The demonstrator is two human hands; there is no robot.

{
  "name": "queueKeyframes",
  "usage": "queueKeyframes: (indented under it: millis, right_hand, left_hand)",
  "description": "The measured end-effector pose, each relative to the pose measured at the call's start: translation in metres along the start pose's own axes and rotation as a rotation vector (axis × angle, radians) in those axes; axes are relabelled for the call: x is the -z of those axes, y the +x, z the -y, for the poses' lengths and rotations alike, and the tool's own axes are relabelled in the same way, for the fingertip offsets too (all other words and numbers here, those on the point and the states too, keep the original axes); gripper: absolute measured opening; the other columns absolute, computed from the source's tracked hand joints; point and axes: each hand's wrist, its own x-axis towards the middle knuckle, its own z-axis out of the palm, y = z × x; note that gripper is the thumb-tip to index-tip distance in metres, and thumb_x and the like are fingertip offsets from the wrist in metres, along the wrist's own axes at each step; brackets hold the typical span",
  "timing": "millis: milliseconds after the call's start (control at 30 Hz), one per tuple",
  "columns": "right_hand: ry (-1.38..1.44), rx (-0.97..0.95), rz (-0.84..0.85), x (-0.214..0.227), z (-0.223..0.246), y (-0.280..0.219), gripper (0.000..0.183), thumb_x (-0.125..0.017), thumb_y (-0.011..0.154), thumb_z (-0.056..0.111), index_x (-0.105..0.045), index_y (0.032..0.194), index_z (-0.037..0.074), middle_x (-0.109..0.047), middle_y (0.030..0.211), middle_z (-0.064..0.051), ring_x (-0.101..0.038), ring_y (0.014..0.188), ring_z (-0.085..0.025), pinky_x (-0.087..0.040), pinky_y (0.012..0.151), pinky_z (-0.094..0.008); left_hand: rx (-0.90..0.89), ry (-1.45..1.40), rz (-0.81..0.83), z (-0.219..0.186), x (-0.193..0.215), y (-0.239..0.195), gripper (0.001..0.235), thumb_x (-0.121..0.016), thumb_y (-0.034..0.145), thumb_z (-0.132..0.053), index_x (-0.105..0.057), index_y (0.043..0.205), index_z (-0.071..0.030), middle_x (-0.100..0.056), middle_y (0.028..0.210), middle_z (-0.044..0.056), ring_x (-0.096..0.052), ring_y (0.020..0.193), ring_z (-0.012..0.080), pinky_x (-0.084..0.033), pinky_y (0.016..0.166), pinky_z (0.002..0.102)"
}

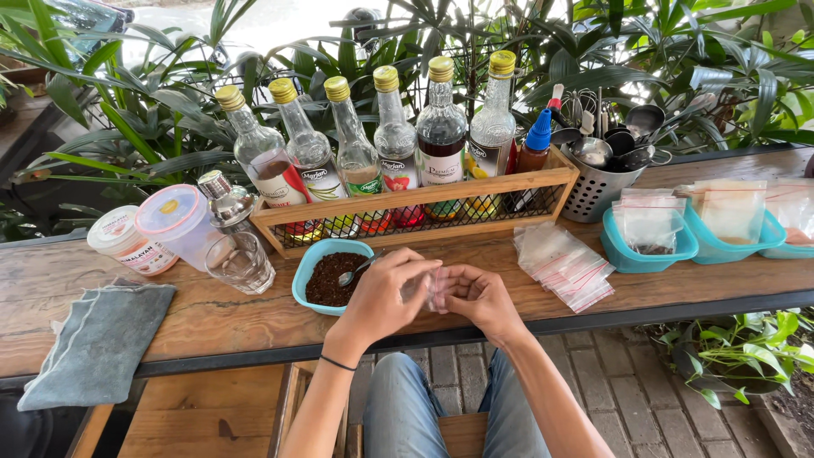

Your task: The person scoops coffee grounds from a blue container into a small clear plastic bag using a spoon, and then presses the bag closed by hand.

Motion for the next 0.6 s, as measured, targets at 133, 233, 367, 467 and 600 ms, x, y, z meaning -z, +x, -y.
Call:
queueKeyframes:
  millis: [133,233,367,467,600]
  right_hand:
    - [-0.019,0.022,-0.006,0.006,-0.005,0.003,0.037,-0.074,0.077,-0.019,-0.070,0.114,-0.013,-0.074,0.088,-0.017,-0.076,0.078,-0.021,-0.066,0.069,-0.038]
    - [0.000,0.015,-0.007,0.004,-0.006,0.001,0.039,-0.077,0.076,-0.019,-0.070,0.113,-0.014,-0.073,0.087,-0.016,-0.075,0.078,-0.020,-0.066,0.069,-0.037]
    - [-0.046,0.023,-0.020,0.000,-0.001,0.000,0.034,-0.078,0.079,-0.013,-0.071,0.112,-0.013,-0.074,0.085,-0.015,-0.074,0.075,-0.018,-0.065,0.069,-0.035]
    - [-0.116,0.007,-0.046,0.001,-0.004,-0.001,0.024,-0.078,0.085,-0.006,-0.074,0.108,-0.010,-0.074,0.081,-0.013,-0.073,0.070,-0.015,-0.064,0.067,-0.033]
    - [-0.238,-0.008,-0.043,-0.008,-0.004,-0.001,0.013,-0.077,0.090,0.003,-0.079,0.099,-0.007,-0.076,0.073,-0.015,-0.072,0.061,-0.015,-0.062,0.061,-0.029]
  left_hand:
    - [-0.093,0.150,0.067,-0.014,0.007,-0.006,0.065,-0.082,0.075,-0.040,-0.066,0.131,-0.011,-0.065,0.127,0.012,-0.062,0.117,0.0331,-0.044,0.103,0.046]
    - [-0.078,0.249,0.120,-0.004,-0.001,-0.008,0.074,-0.084,0.075,-0.041,-0.059,0.140,-0.015,-0.062,0.125,0.007,-0.061,0.116,0.0282,-0.045,0.101,0.043]
    - [-0.076,0.239,0.095,0.005,-0.004,-0.014,0.066,-0.084,0.077,-0.030,-0.059,0.137,-0.016,-0.061,0.119,0.004,-0.063,0.111,0.0291,-0.050,0.092,0.041]
    - [-0.099,0.172,0.043,0.007,-0.005,-0.023,0.065,-0.085,0.075,-0.027,-0.061,0.135,-0.016,-0.062,0.116,0.005,-0.065,0.110,0.0300,-0.052,0.092,0.041]
    - [-0.130,0.144,-0.052,0.013,-0.007,-0.040,0.065,-0.088,0.072,-0.025,-0.064,0.132,-0.015,-0.064,0.112,0.008,-0.066,0.108,0.0326,-0.054,0.091,0.043]
